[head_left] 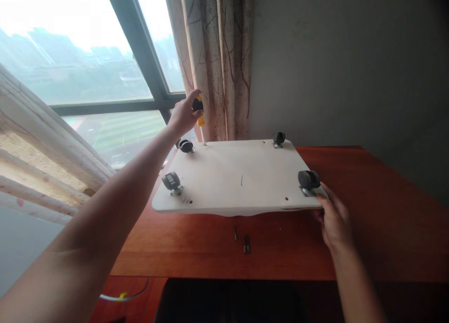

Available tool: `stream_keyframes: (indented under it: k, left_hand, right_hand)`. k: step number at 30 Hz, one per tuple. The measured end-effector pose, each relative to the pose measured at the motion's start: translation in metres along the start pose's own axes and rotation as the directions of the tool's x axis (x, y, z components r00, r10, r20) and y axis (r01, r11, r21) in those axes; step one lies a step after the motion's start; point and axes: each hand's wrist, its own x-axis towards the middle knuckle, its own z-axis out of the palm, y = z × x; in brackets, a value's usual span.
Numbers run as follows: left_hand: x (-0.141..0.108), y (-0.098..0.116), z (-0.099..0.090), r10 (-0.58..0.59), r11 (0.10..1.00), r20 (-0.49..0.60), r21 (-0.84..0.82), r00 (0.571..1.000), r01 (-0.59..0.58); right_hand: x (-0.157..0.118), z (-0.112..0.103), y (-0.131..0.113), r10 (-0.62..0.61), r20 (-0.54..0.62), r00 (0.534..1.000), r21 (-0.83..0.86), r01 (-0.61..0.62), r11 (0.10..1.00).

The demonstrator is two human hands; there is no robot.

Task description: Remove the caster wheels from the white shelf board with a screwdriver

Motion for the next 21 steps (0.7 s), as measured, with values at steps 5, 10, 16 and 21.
stream_keyframes:
  k: [5, 10, 16, 21]
  left_hand:
    - [-0.008, 0.013, -0.007, 0.019, 0.992, -0.096, 0.123, 0.995, -0.007]
    - [-0.002, 0.0, 0.0, 0.07, 0.997, -0.04, -0.029, 0.997, -0.072]
    - [0.003, -0.007, 0.007, 0.055, 0.998, -0.12, -0.02, 0.991, -0.058]
    - [0.016, -0.015, 0.013, 0.042, 0.987, -0.05, -0.15, 0.998, -0.049]
  right_hand:
    - [-0.008, -0.006, -0.001, 0.0, 0.039, 0.999, 0.021, -0.001, 1.0]
    - [-0.012, -0.002, -0.002, -0.032, 0.026, 0.999, 0.1, 0.029, 0.995]
    - [-0.014, 0.003, 0.001, -0.042, 0.049, 0.998, 0.18, 0.032, 0.983]
    - [-0.013, 0.001, 0.003, -0.042, 0.044, 0.998, 0.173, 0.034, 0.984]
